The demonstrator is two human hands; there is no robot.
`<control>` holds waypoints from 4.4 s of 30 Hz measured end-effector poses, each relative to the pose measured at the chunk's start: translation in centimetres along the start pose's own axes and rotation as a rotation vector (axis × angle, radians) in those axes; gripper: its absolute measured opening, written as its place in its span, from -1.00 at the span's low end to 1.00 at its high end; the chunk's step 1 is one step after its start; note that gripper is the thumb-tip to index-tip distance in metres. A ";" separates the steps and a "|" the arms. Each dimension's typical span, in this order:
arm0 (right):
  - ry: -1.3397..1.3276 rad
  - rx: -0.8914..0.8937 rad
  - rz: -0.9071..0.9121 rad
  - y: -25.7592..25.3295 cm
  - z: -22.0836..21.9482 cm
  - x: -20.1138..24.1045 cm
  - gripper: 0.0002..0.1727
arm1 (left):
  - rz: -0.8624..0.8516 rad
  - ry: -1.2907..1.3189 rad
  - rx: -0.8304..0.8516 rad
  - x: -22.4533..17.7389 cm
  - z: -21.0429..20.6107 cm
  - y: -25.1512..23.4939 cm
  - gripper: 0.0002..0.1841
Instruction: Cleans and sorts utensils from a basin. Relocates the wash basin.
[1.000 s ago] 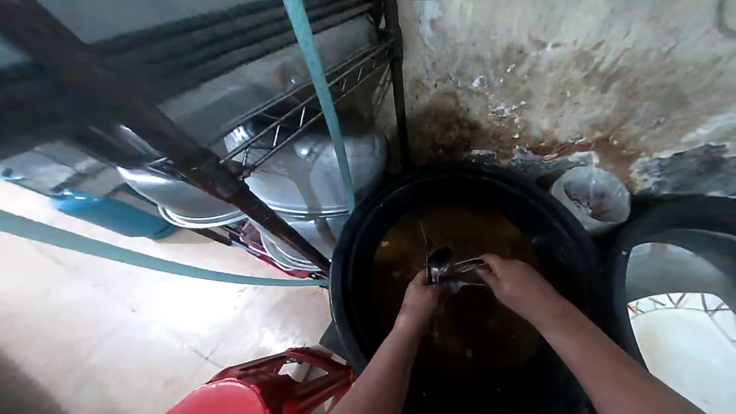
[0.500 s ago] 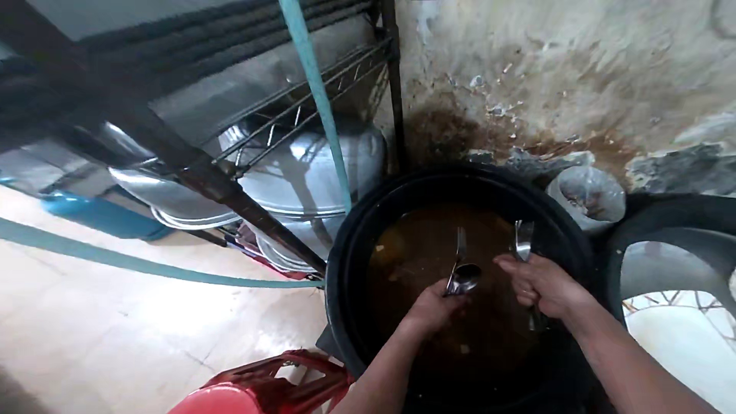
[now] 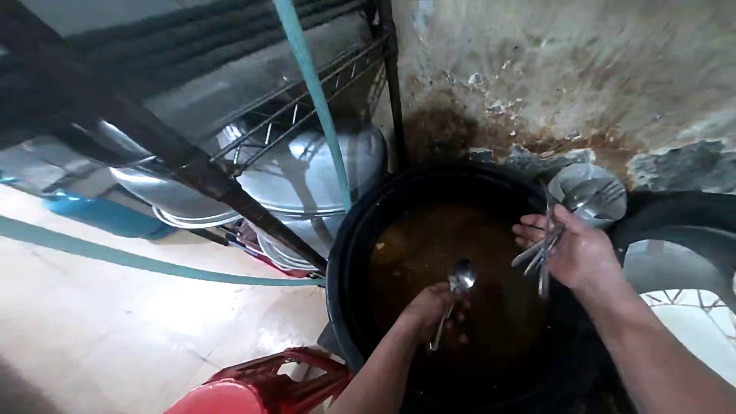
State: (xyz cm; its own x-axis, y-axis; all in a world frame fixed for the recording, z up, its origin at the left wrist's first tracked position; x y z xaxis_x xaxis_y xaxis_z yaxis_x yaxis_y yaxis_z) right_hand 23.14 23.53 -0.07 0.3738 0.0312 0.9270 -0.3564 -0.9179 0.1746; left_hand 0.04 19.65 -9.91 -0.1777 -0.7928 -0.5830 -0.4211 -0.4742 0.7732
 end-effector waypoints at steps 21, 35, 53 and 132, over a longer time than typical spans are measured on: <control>0.268 -0.018 -0.207 6.2 6.2 -6.6 -0.69 | -0.284 -1.529 -0.713 -4.0 -0.5 -5.6 -0.67; 0.094 0.020 -0.418 6.7 5.6 -8.1 -0.76 | -0.076 -0.436 -0.113 -4.7 -7.2 -2.1 -0.66; -0.051 -0.005 -0.059 7.7 5.8 -5.1 -0.67 | -0.173 -1.111 0.051 -0.9 -9.2 -3.3 -0.48; -0.246 0.261 -0.076 5.8 7.7 -1.4 -0.86 | -0.003 -1.531 -0.089 0.6 -2.0 -2.2 -0.53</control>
State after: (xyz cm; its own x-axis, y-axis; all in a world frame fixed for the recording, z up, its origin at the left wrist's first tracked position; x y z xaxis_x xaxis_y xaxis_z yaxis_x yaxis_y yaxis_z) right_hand 27.17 15.11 -2.95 0.5969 0.0368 0.8015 -0.1007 -0.9876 0.1203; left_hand 2.62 19.49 -11.48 -0.9174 0.3245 -0.2305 -0.3797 -0.5399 0.7512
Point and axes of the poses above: each hand's wrist, its own y-axis away from the middle knuckle, its own z-axis out of the back of the hand, x = y × z, the point moved 7 cm from there along -y, towards the middle knuckle, and after that the axes turned 8 degrees about z, right-handed, at the moved point
